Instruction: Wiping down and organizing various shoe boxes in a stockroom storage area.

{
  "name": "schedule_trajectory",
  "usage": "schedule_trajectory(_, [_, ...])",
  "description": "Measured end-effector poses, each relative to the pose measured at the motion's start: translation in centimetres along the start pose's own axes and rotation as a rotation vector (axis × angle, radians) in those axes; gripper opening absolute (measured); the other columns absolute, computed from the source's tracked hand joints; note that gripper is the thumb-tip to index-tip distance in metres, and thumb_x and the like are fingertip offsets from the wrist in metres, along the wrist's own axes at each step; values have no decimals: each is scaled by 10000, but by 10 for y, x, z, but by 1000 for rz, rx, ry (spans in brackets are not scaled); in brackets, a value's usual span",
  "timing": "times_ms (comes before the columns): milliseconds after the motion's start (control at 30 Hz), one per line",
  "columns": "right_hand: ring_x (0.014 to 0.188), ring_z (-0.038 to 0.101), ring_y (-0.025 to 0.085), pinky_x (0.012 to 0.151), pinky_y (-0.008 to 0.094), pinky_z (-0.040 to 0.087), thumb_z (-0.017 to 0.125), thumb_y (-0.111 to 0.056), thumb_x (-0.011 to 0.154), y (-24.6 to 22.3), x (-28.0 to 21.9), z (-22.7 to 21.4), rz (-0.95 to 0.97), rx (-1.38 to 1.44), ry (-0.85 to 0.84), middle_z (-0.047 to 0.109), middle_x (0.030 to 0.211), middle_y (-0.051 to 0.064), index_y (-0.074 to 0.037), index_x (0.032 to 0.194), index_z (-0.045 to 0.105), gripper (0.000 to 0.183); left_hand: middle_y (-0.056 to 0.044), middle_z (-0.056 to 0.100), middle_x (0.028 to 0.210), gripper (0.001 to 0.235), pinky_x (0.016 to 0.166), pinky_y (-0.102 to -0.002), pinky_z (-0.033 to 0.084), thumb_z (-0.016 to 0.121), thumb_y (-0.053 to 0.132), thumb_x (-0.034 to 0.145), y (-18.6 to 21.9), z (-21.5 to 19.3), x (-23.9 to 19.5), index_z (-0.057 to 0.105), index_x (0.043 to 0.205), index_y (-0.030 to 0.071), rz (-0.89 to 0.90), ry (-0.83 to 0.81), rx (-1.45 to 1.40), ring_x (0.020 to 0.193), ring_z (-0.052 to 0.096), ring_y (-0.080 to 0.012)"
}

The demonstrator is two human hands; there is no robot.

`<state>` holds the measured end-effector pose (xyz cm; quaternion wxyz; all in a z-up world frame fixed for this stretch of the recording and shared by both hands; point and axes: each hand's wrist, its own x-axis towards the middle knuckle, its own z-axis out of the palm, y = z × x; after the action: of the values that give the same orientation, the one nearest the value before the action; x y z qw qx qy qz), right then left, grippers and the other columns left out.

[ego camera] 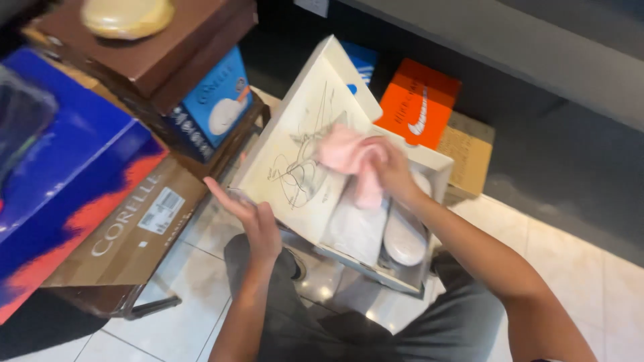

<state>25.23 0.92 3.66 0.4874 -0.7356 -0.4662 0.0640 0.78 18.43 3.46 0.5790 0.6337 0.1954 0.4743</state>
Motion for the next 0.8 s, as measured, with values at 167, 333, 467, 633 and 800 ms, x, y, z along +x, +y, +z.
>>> schedule_trajectory(167, [1072,688,308,969,506,580,620,-302,1007,-49,-95,-127,288,530,889,641,1193,154,-151,1242,592,280,-230,432,1573,1088,1201,-466,318,677,690,766,60,63,-38,360,1545,-1,349,-526,-31,1451,424,-385])
schedule_trajectory(333, [1137,642,305,1058,482,451,560,-195,1044,-46,-195,-128,397,-49,863,643,1212,157,-126,1277,590,245,-176,512,1499,752,1157,-548,378,657,500,880,49,104,-109,441,1519,166,940,-866,411,1416,479,-395])
schedule_trajectory(467, [566,517,85,452,217,439,521,-63,937,-58,-218,-89,214,-118,210,611,951,57,-35,1390,497,454,-148,506,1495,568,1192,-484,257,681,305,864,16,83,-143,544,1363,70,837,-1109,624,1438,395,-318])
schedule_trajectory(633, [1489,355,356,1197,476,303,509,-178,1005,-69,-160,-22,-154,-370,-379,372,1613,159,-134,1401,596,408,-96,650,1253,303,942,-374,472,651,87,864,34,58,-139,691,1159,29,808,-969,422,1041,593,-229])
schedule_trajectory(800, [1560,218,357,1276,555,144,395,-390,1066,-36,-76,14,-369,-533,-543,237,1687,128,-282,1545,429,492,-55,667,1272,262,1059,-419,438,654,106,876,27,59,-144,709,1126,56,764,-943,444,1216,585,-245])
